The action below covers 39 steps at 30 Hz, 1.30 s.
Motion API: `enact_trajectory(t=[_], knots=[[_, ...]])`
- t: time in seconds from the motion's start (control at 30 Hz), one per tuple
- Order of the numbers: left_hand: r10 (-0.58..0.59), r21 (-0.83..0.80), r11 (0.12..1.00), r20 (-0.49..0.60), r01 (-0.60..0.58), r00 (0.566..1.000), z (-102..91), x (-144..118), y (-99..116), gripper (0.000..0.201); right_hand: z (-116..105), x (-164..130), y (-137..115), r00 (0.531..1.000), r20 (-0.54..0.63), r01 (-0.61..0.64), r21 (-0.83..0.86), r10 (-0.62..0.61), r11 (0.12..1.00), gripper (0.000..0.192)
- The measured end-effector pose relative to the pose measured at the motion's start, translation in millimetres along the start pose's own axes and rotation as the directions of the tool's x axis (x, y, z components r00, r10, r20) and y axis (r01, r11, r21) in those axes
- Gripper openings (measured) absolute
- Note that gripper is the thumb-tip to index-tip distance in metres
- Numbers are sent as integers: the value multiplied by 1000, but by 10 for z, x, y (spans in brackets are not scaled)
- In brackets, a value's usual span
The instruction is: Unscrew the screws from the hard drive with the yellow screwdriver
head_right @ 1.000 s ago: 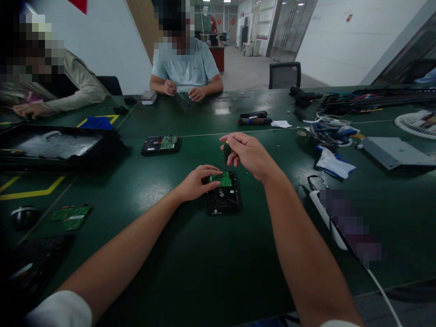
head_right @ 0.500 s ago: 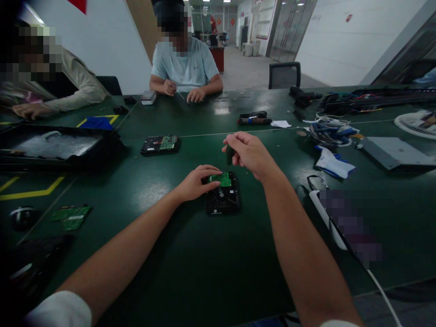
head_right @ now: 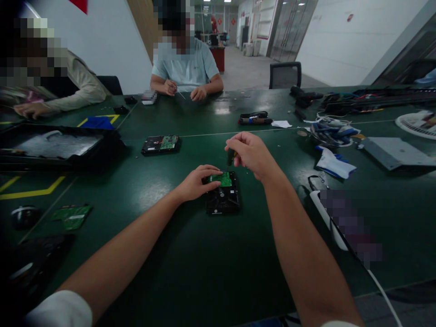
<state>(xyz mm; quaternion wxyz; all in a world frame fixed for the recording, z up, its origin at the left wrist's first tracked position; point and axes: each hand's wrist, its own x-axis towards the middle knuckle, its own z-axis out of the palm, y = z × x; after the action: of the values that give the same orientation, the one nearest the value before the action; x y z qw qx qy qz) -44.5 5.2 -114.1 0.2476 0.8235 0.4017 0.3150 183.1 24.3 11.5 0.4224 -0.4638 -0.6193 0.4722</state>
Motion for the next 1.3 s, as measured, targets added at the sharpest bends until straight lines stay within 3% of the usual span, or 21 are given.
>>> enact_trajectory(t=[0.23,0.37,0.53,0.9,1.3], knots=[[-10,4,1000,5,10,1000,-4,5,13,39,19,-2,23,994,110,9,66,-16,998,23],[2,4,1000,0,-2,1000,-5,5,10,40,1,-2,19,997,48,67,-36,-65,997,21],[6,-3,1000,1,-6,1000,1,0,-4,39,-17,10,16,999,-29,30,-64,-32,997,24],[5,3,1000,-2,-5,1000,-4,11,5,39,13,-1,18,996,89,9,70,-15,997,27],[-7,-13,1000,-4,7,1000,0,3,4,39,-2,-7,-13,999,-26,20,-36,-21,999,17]])
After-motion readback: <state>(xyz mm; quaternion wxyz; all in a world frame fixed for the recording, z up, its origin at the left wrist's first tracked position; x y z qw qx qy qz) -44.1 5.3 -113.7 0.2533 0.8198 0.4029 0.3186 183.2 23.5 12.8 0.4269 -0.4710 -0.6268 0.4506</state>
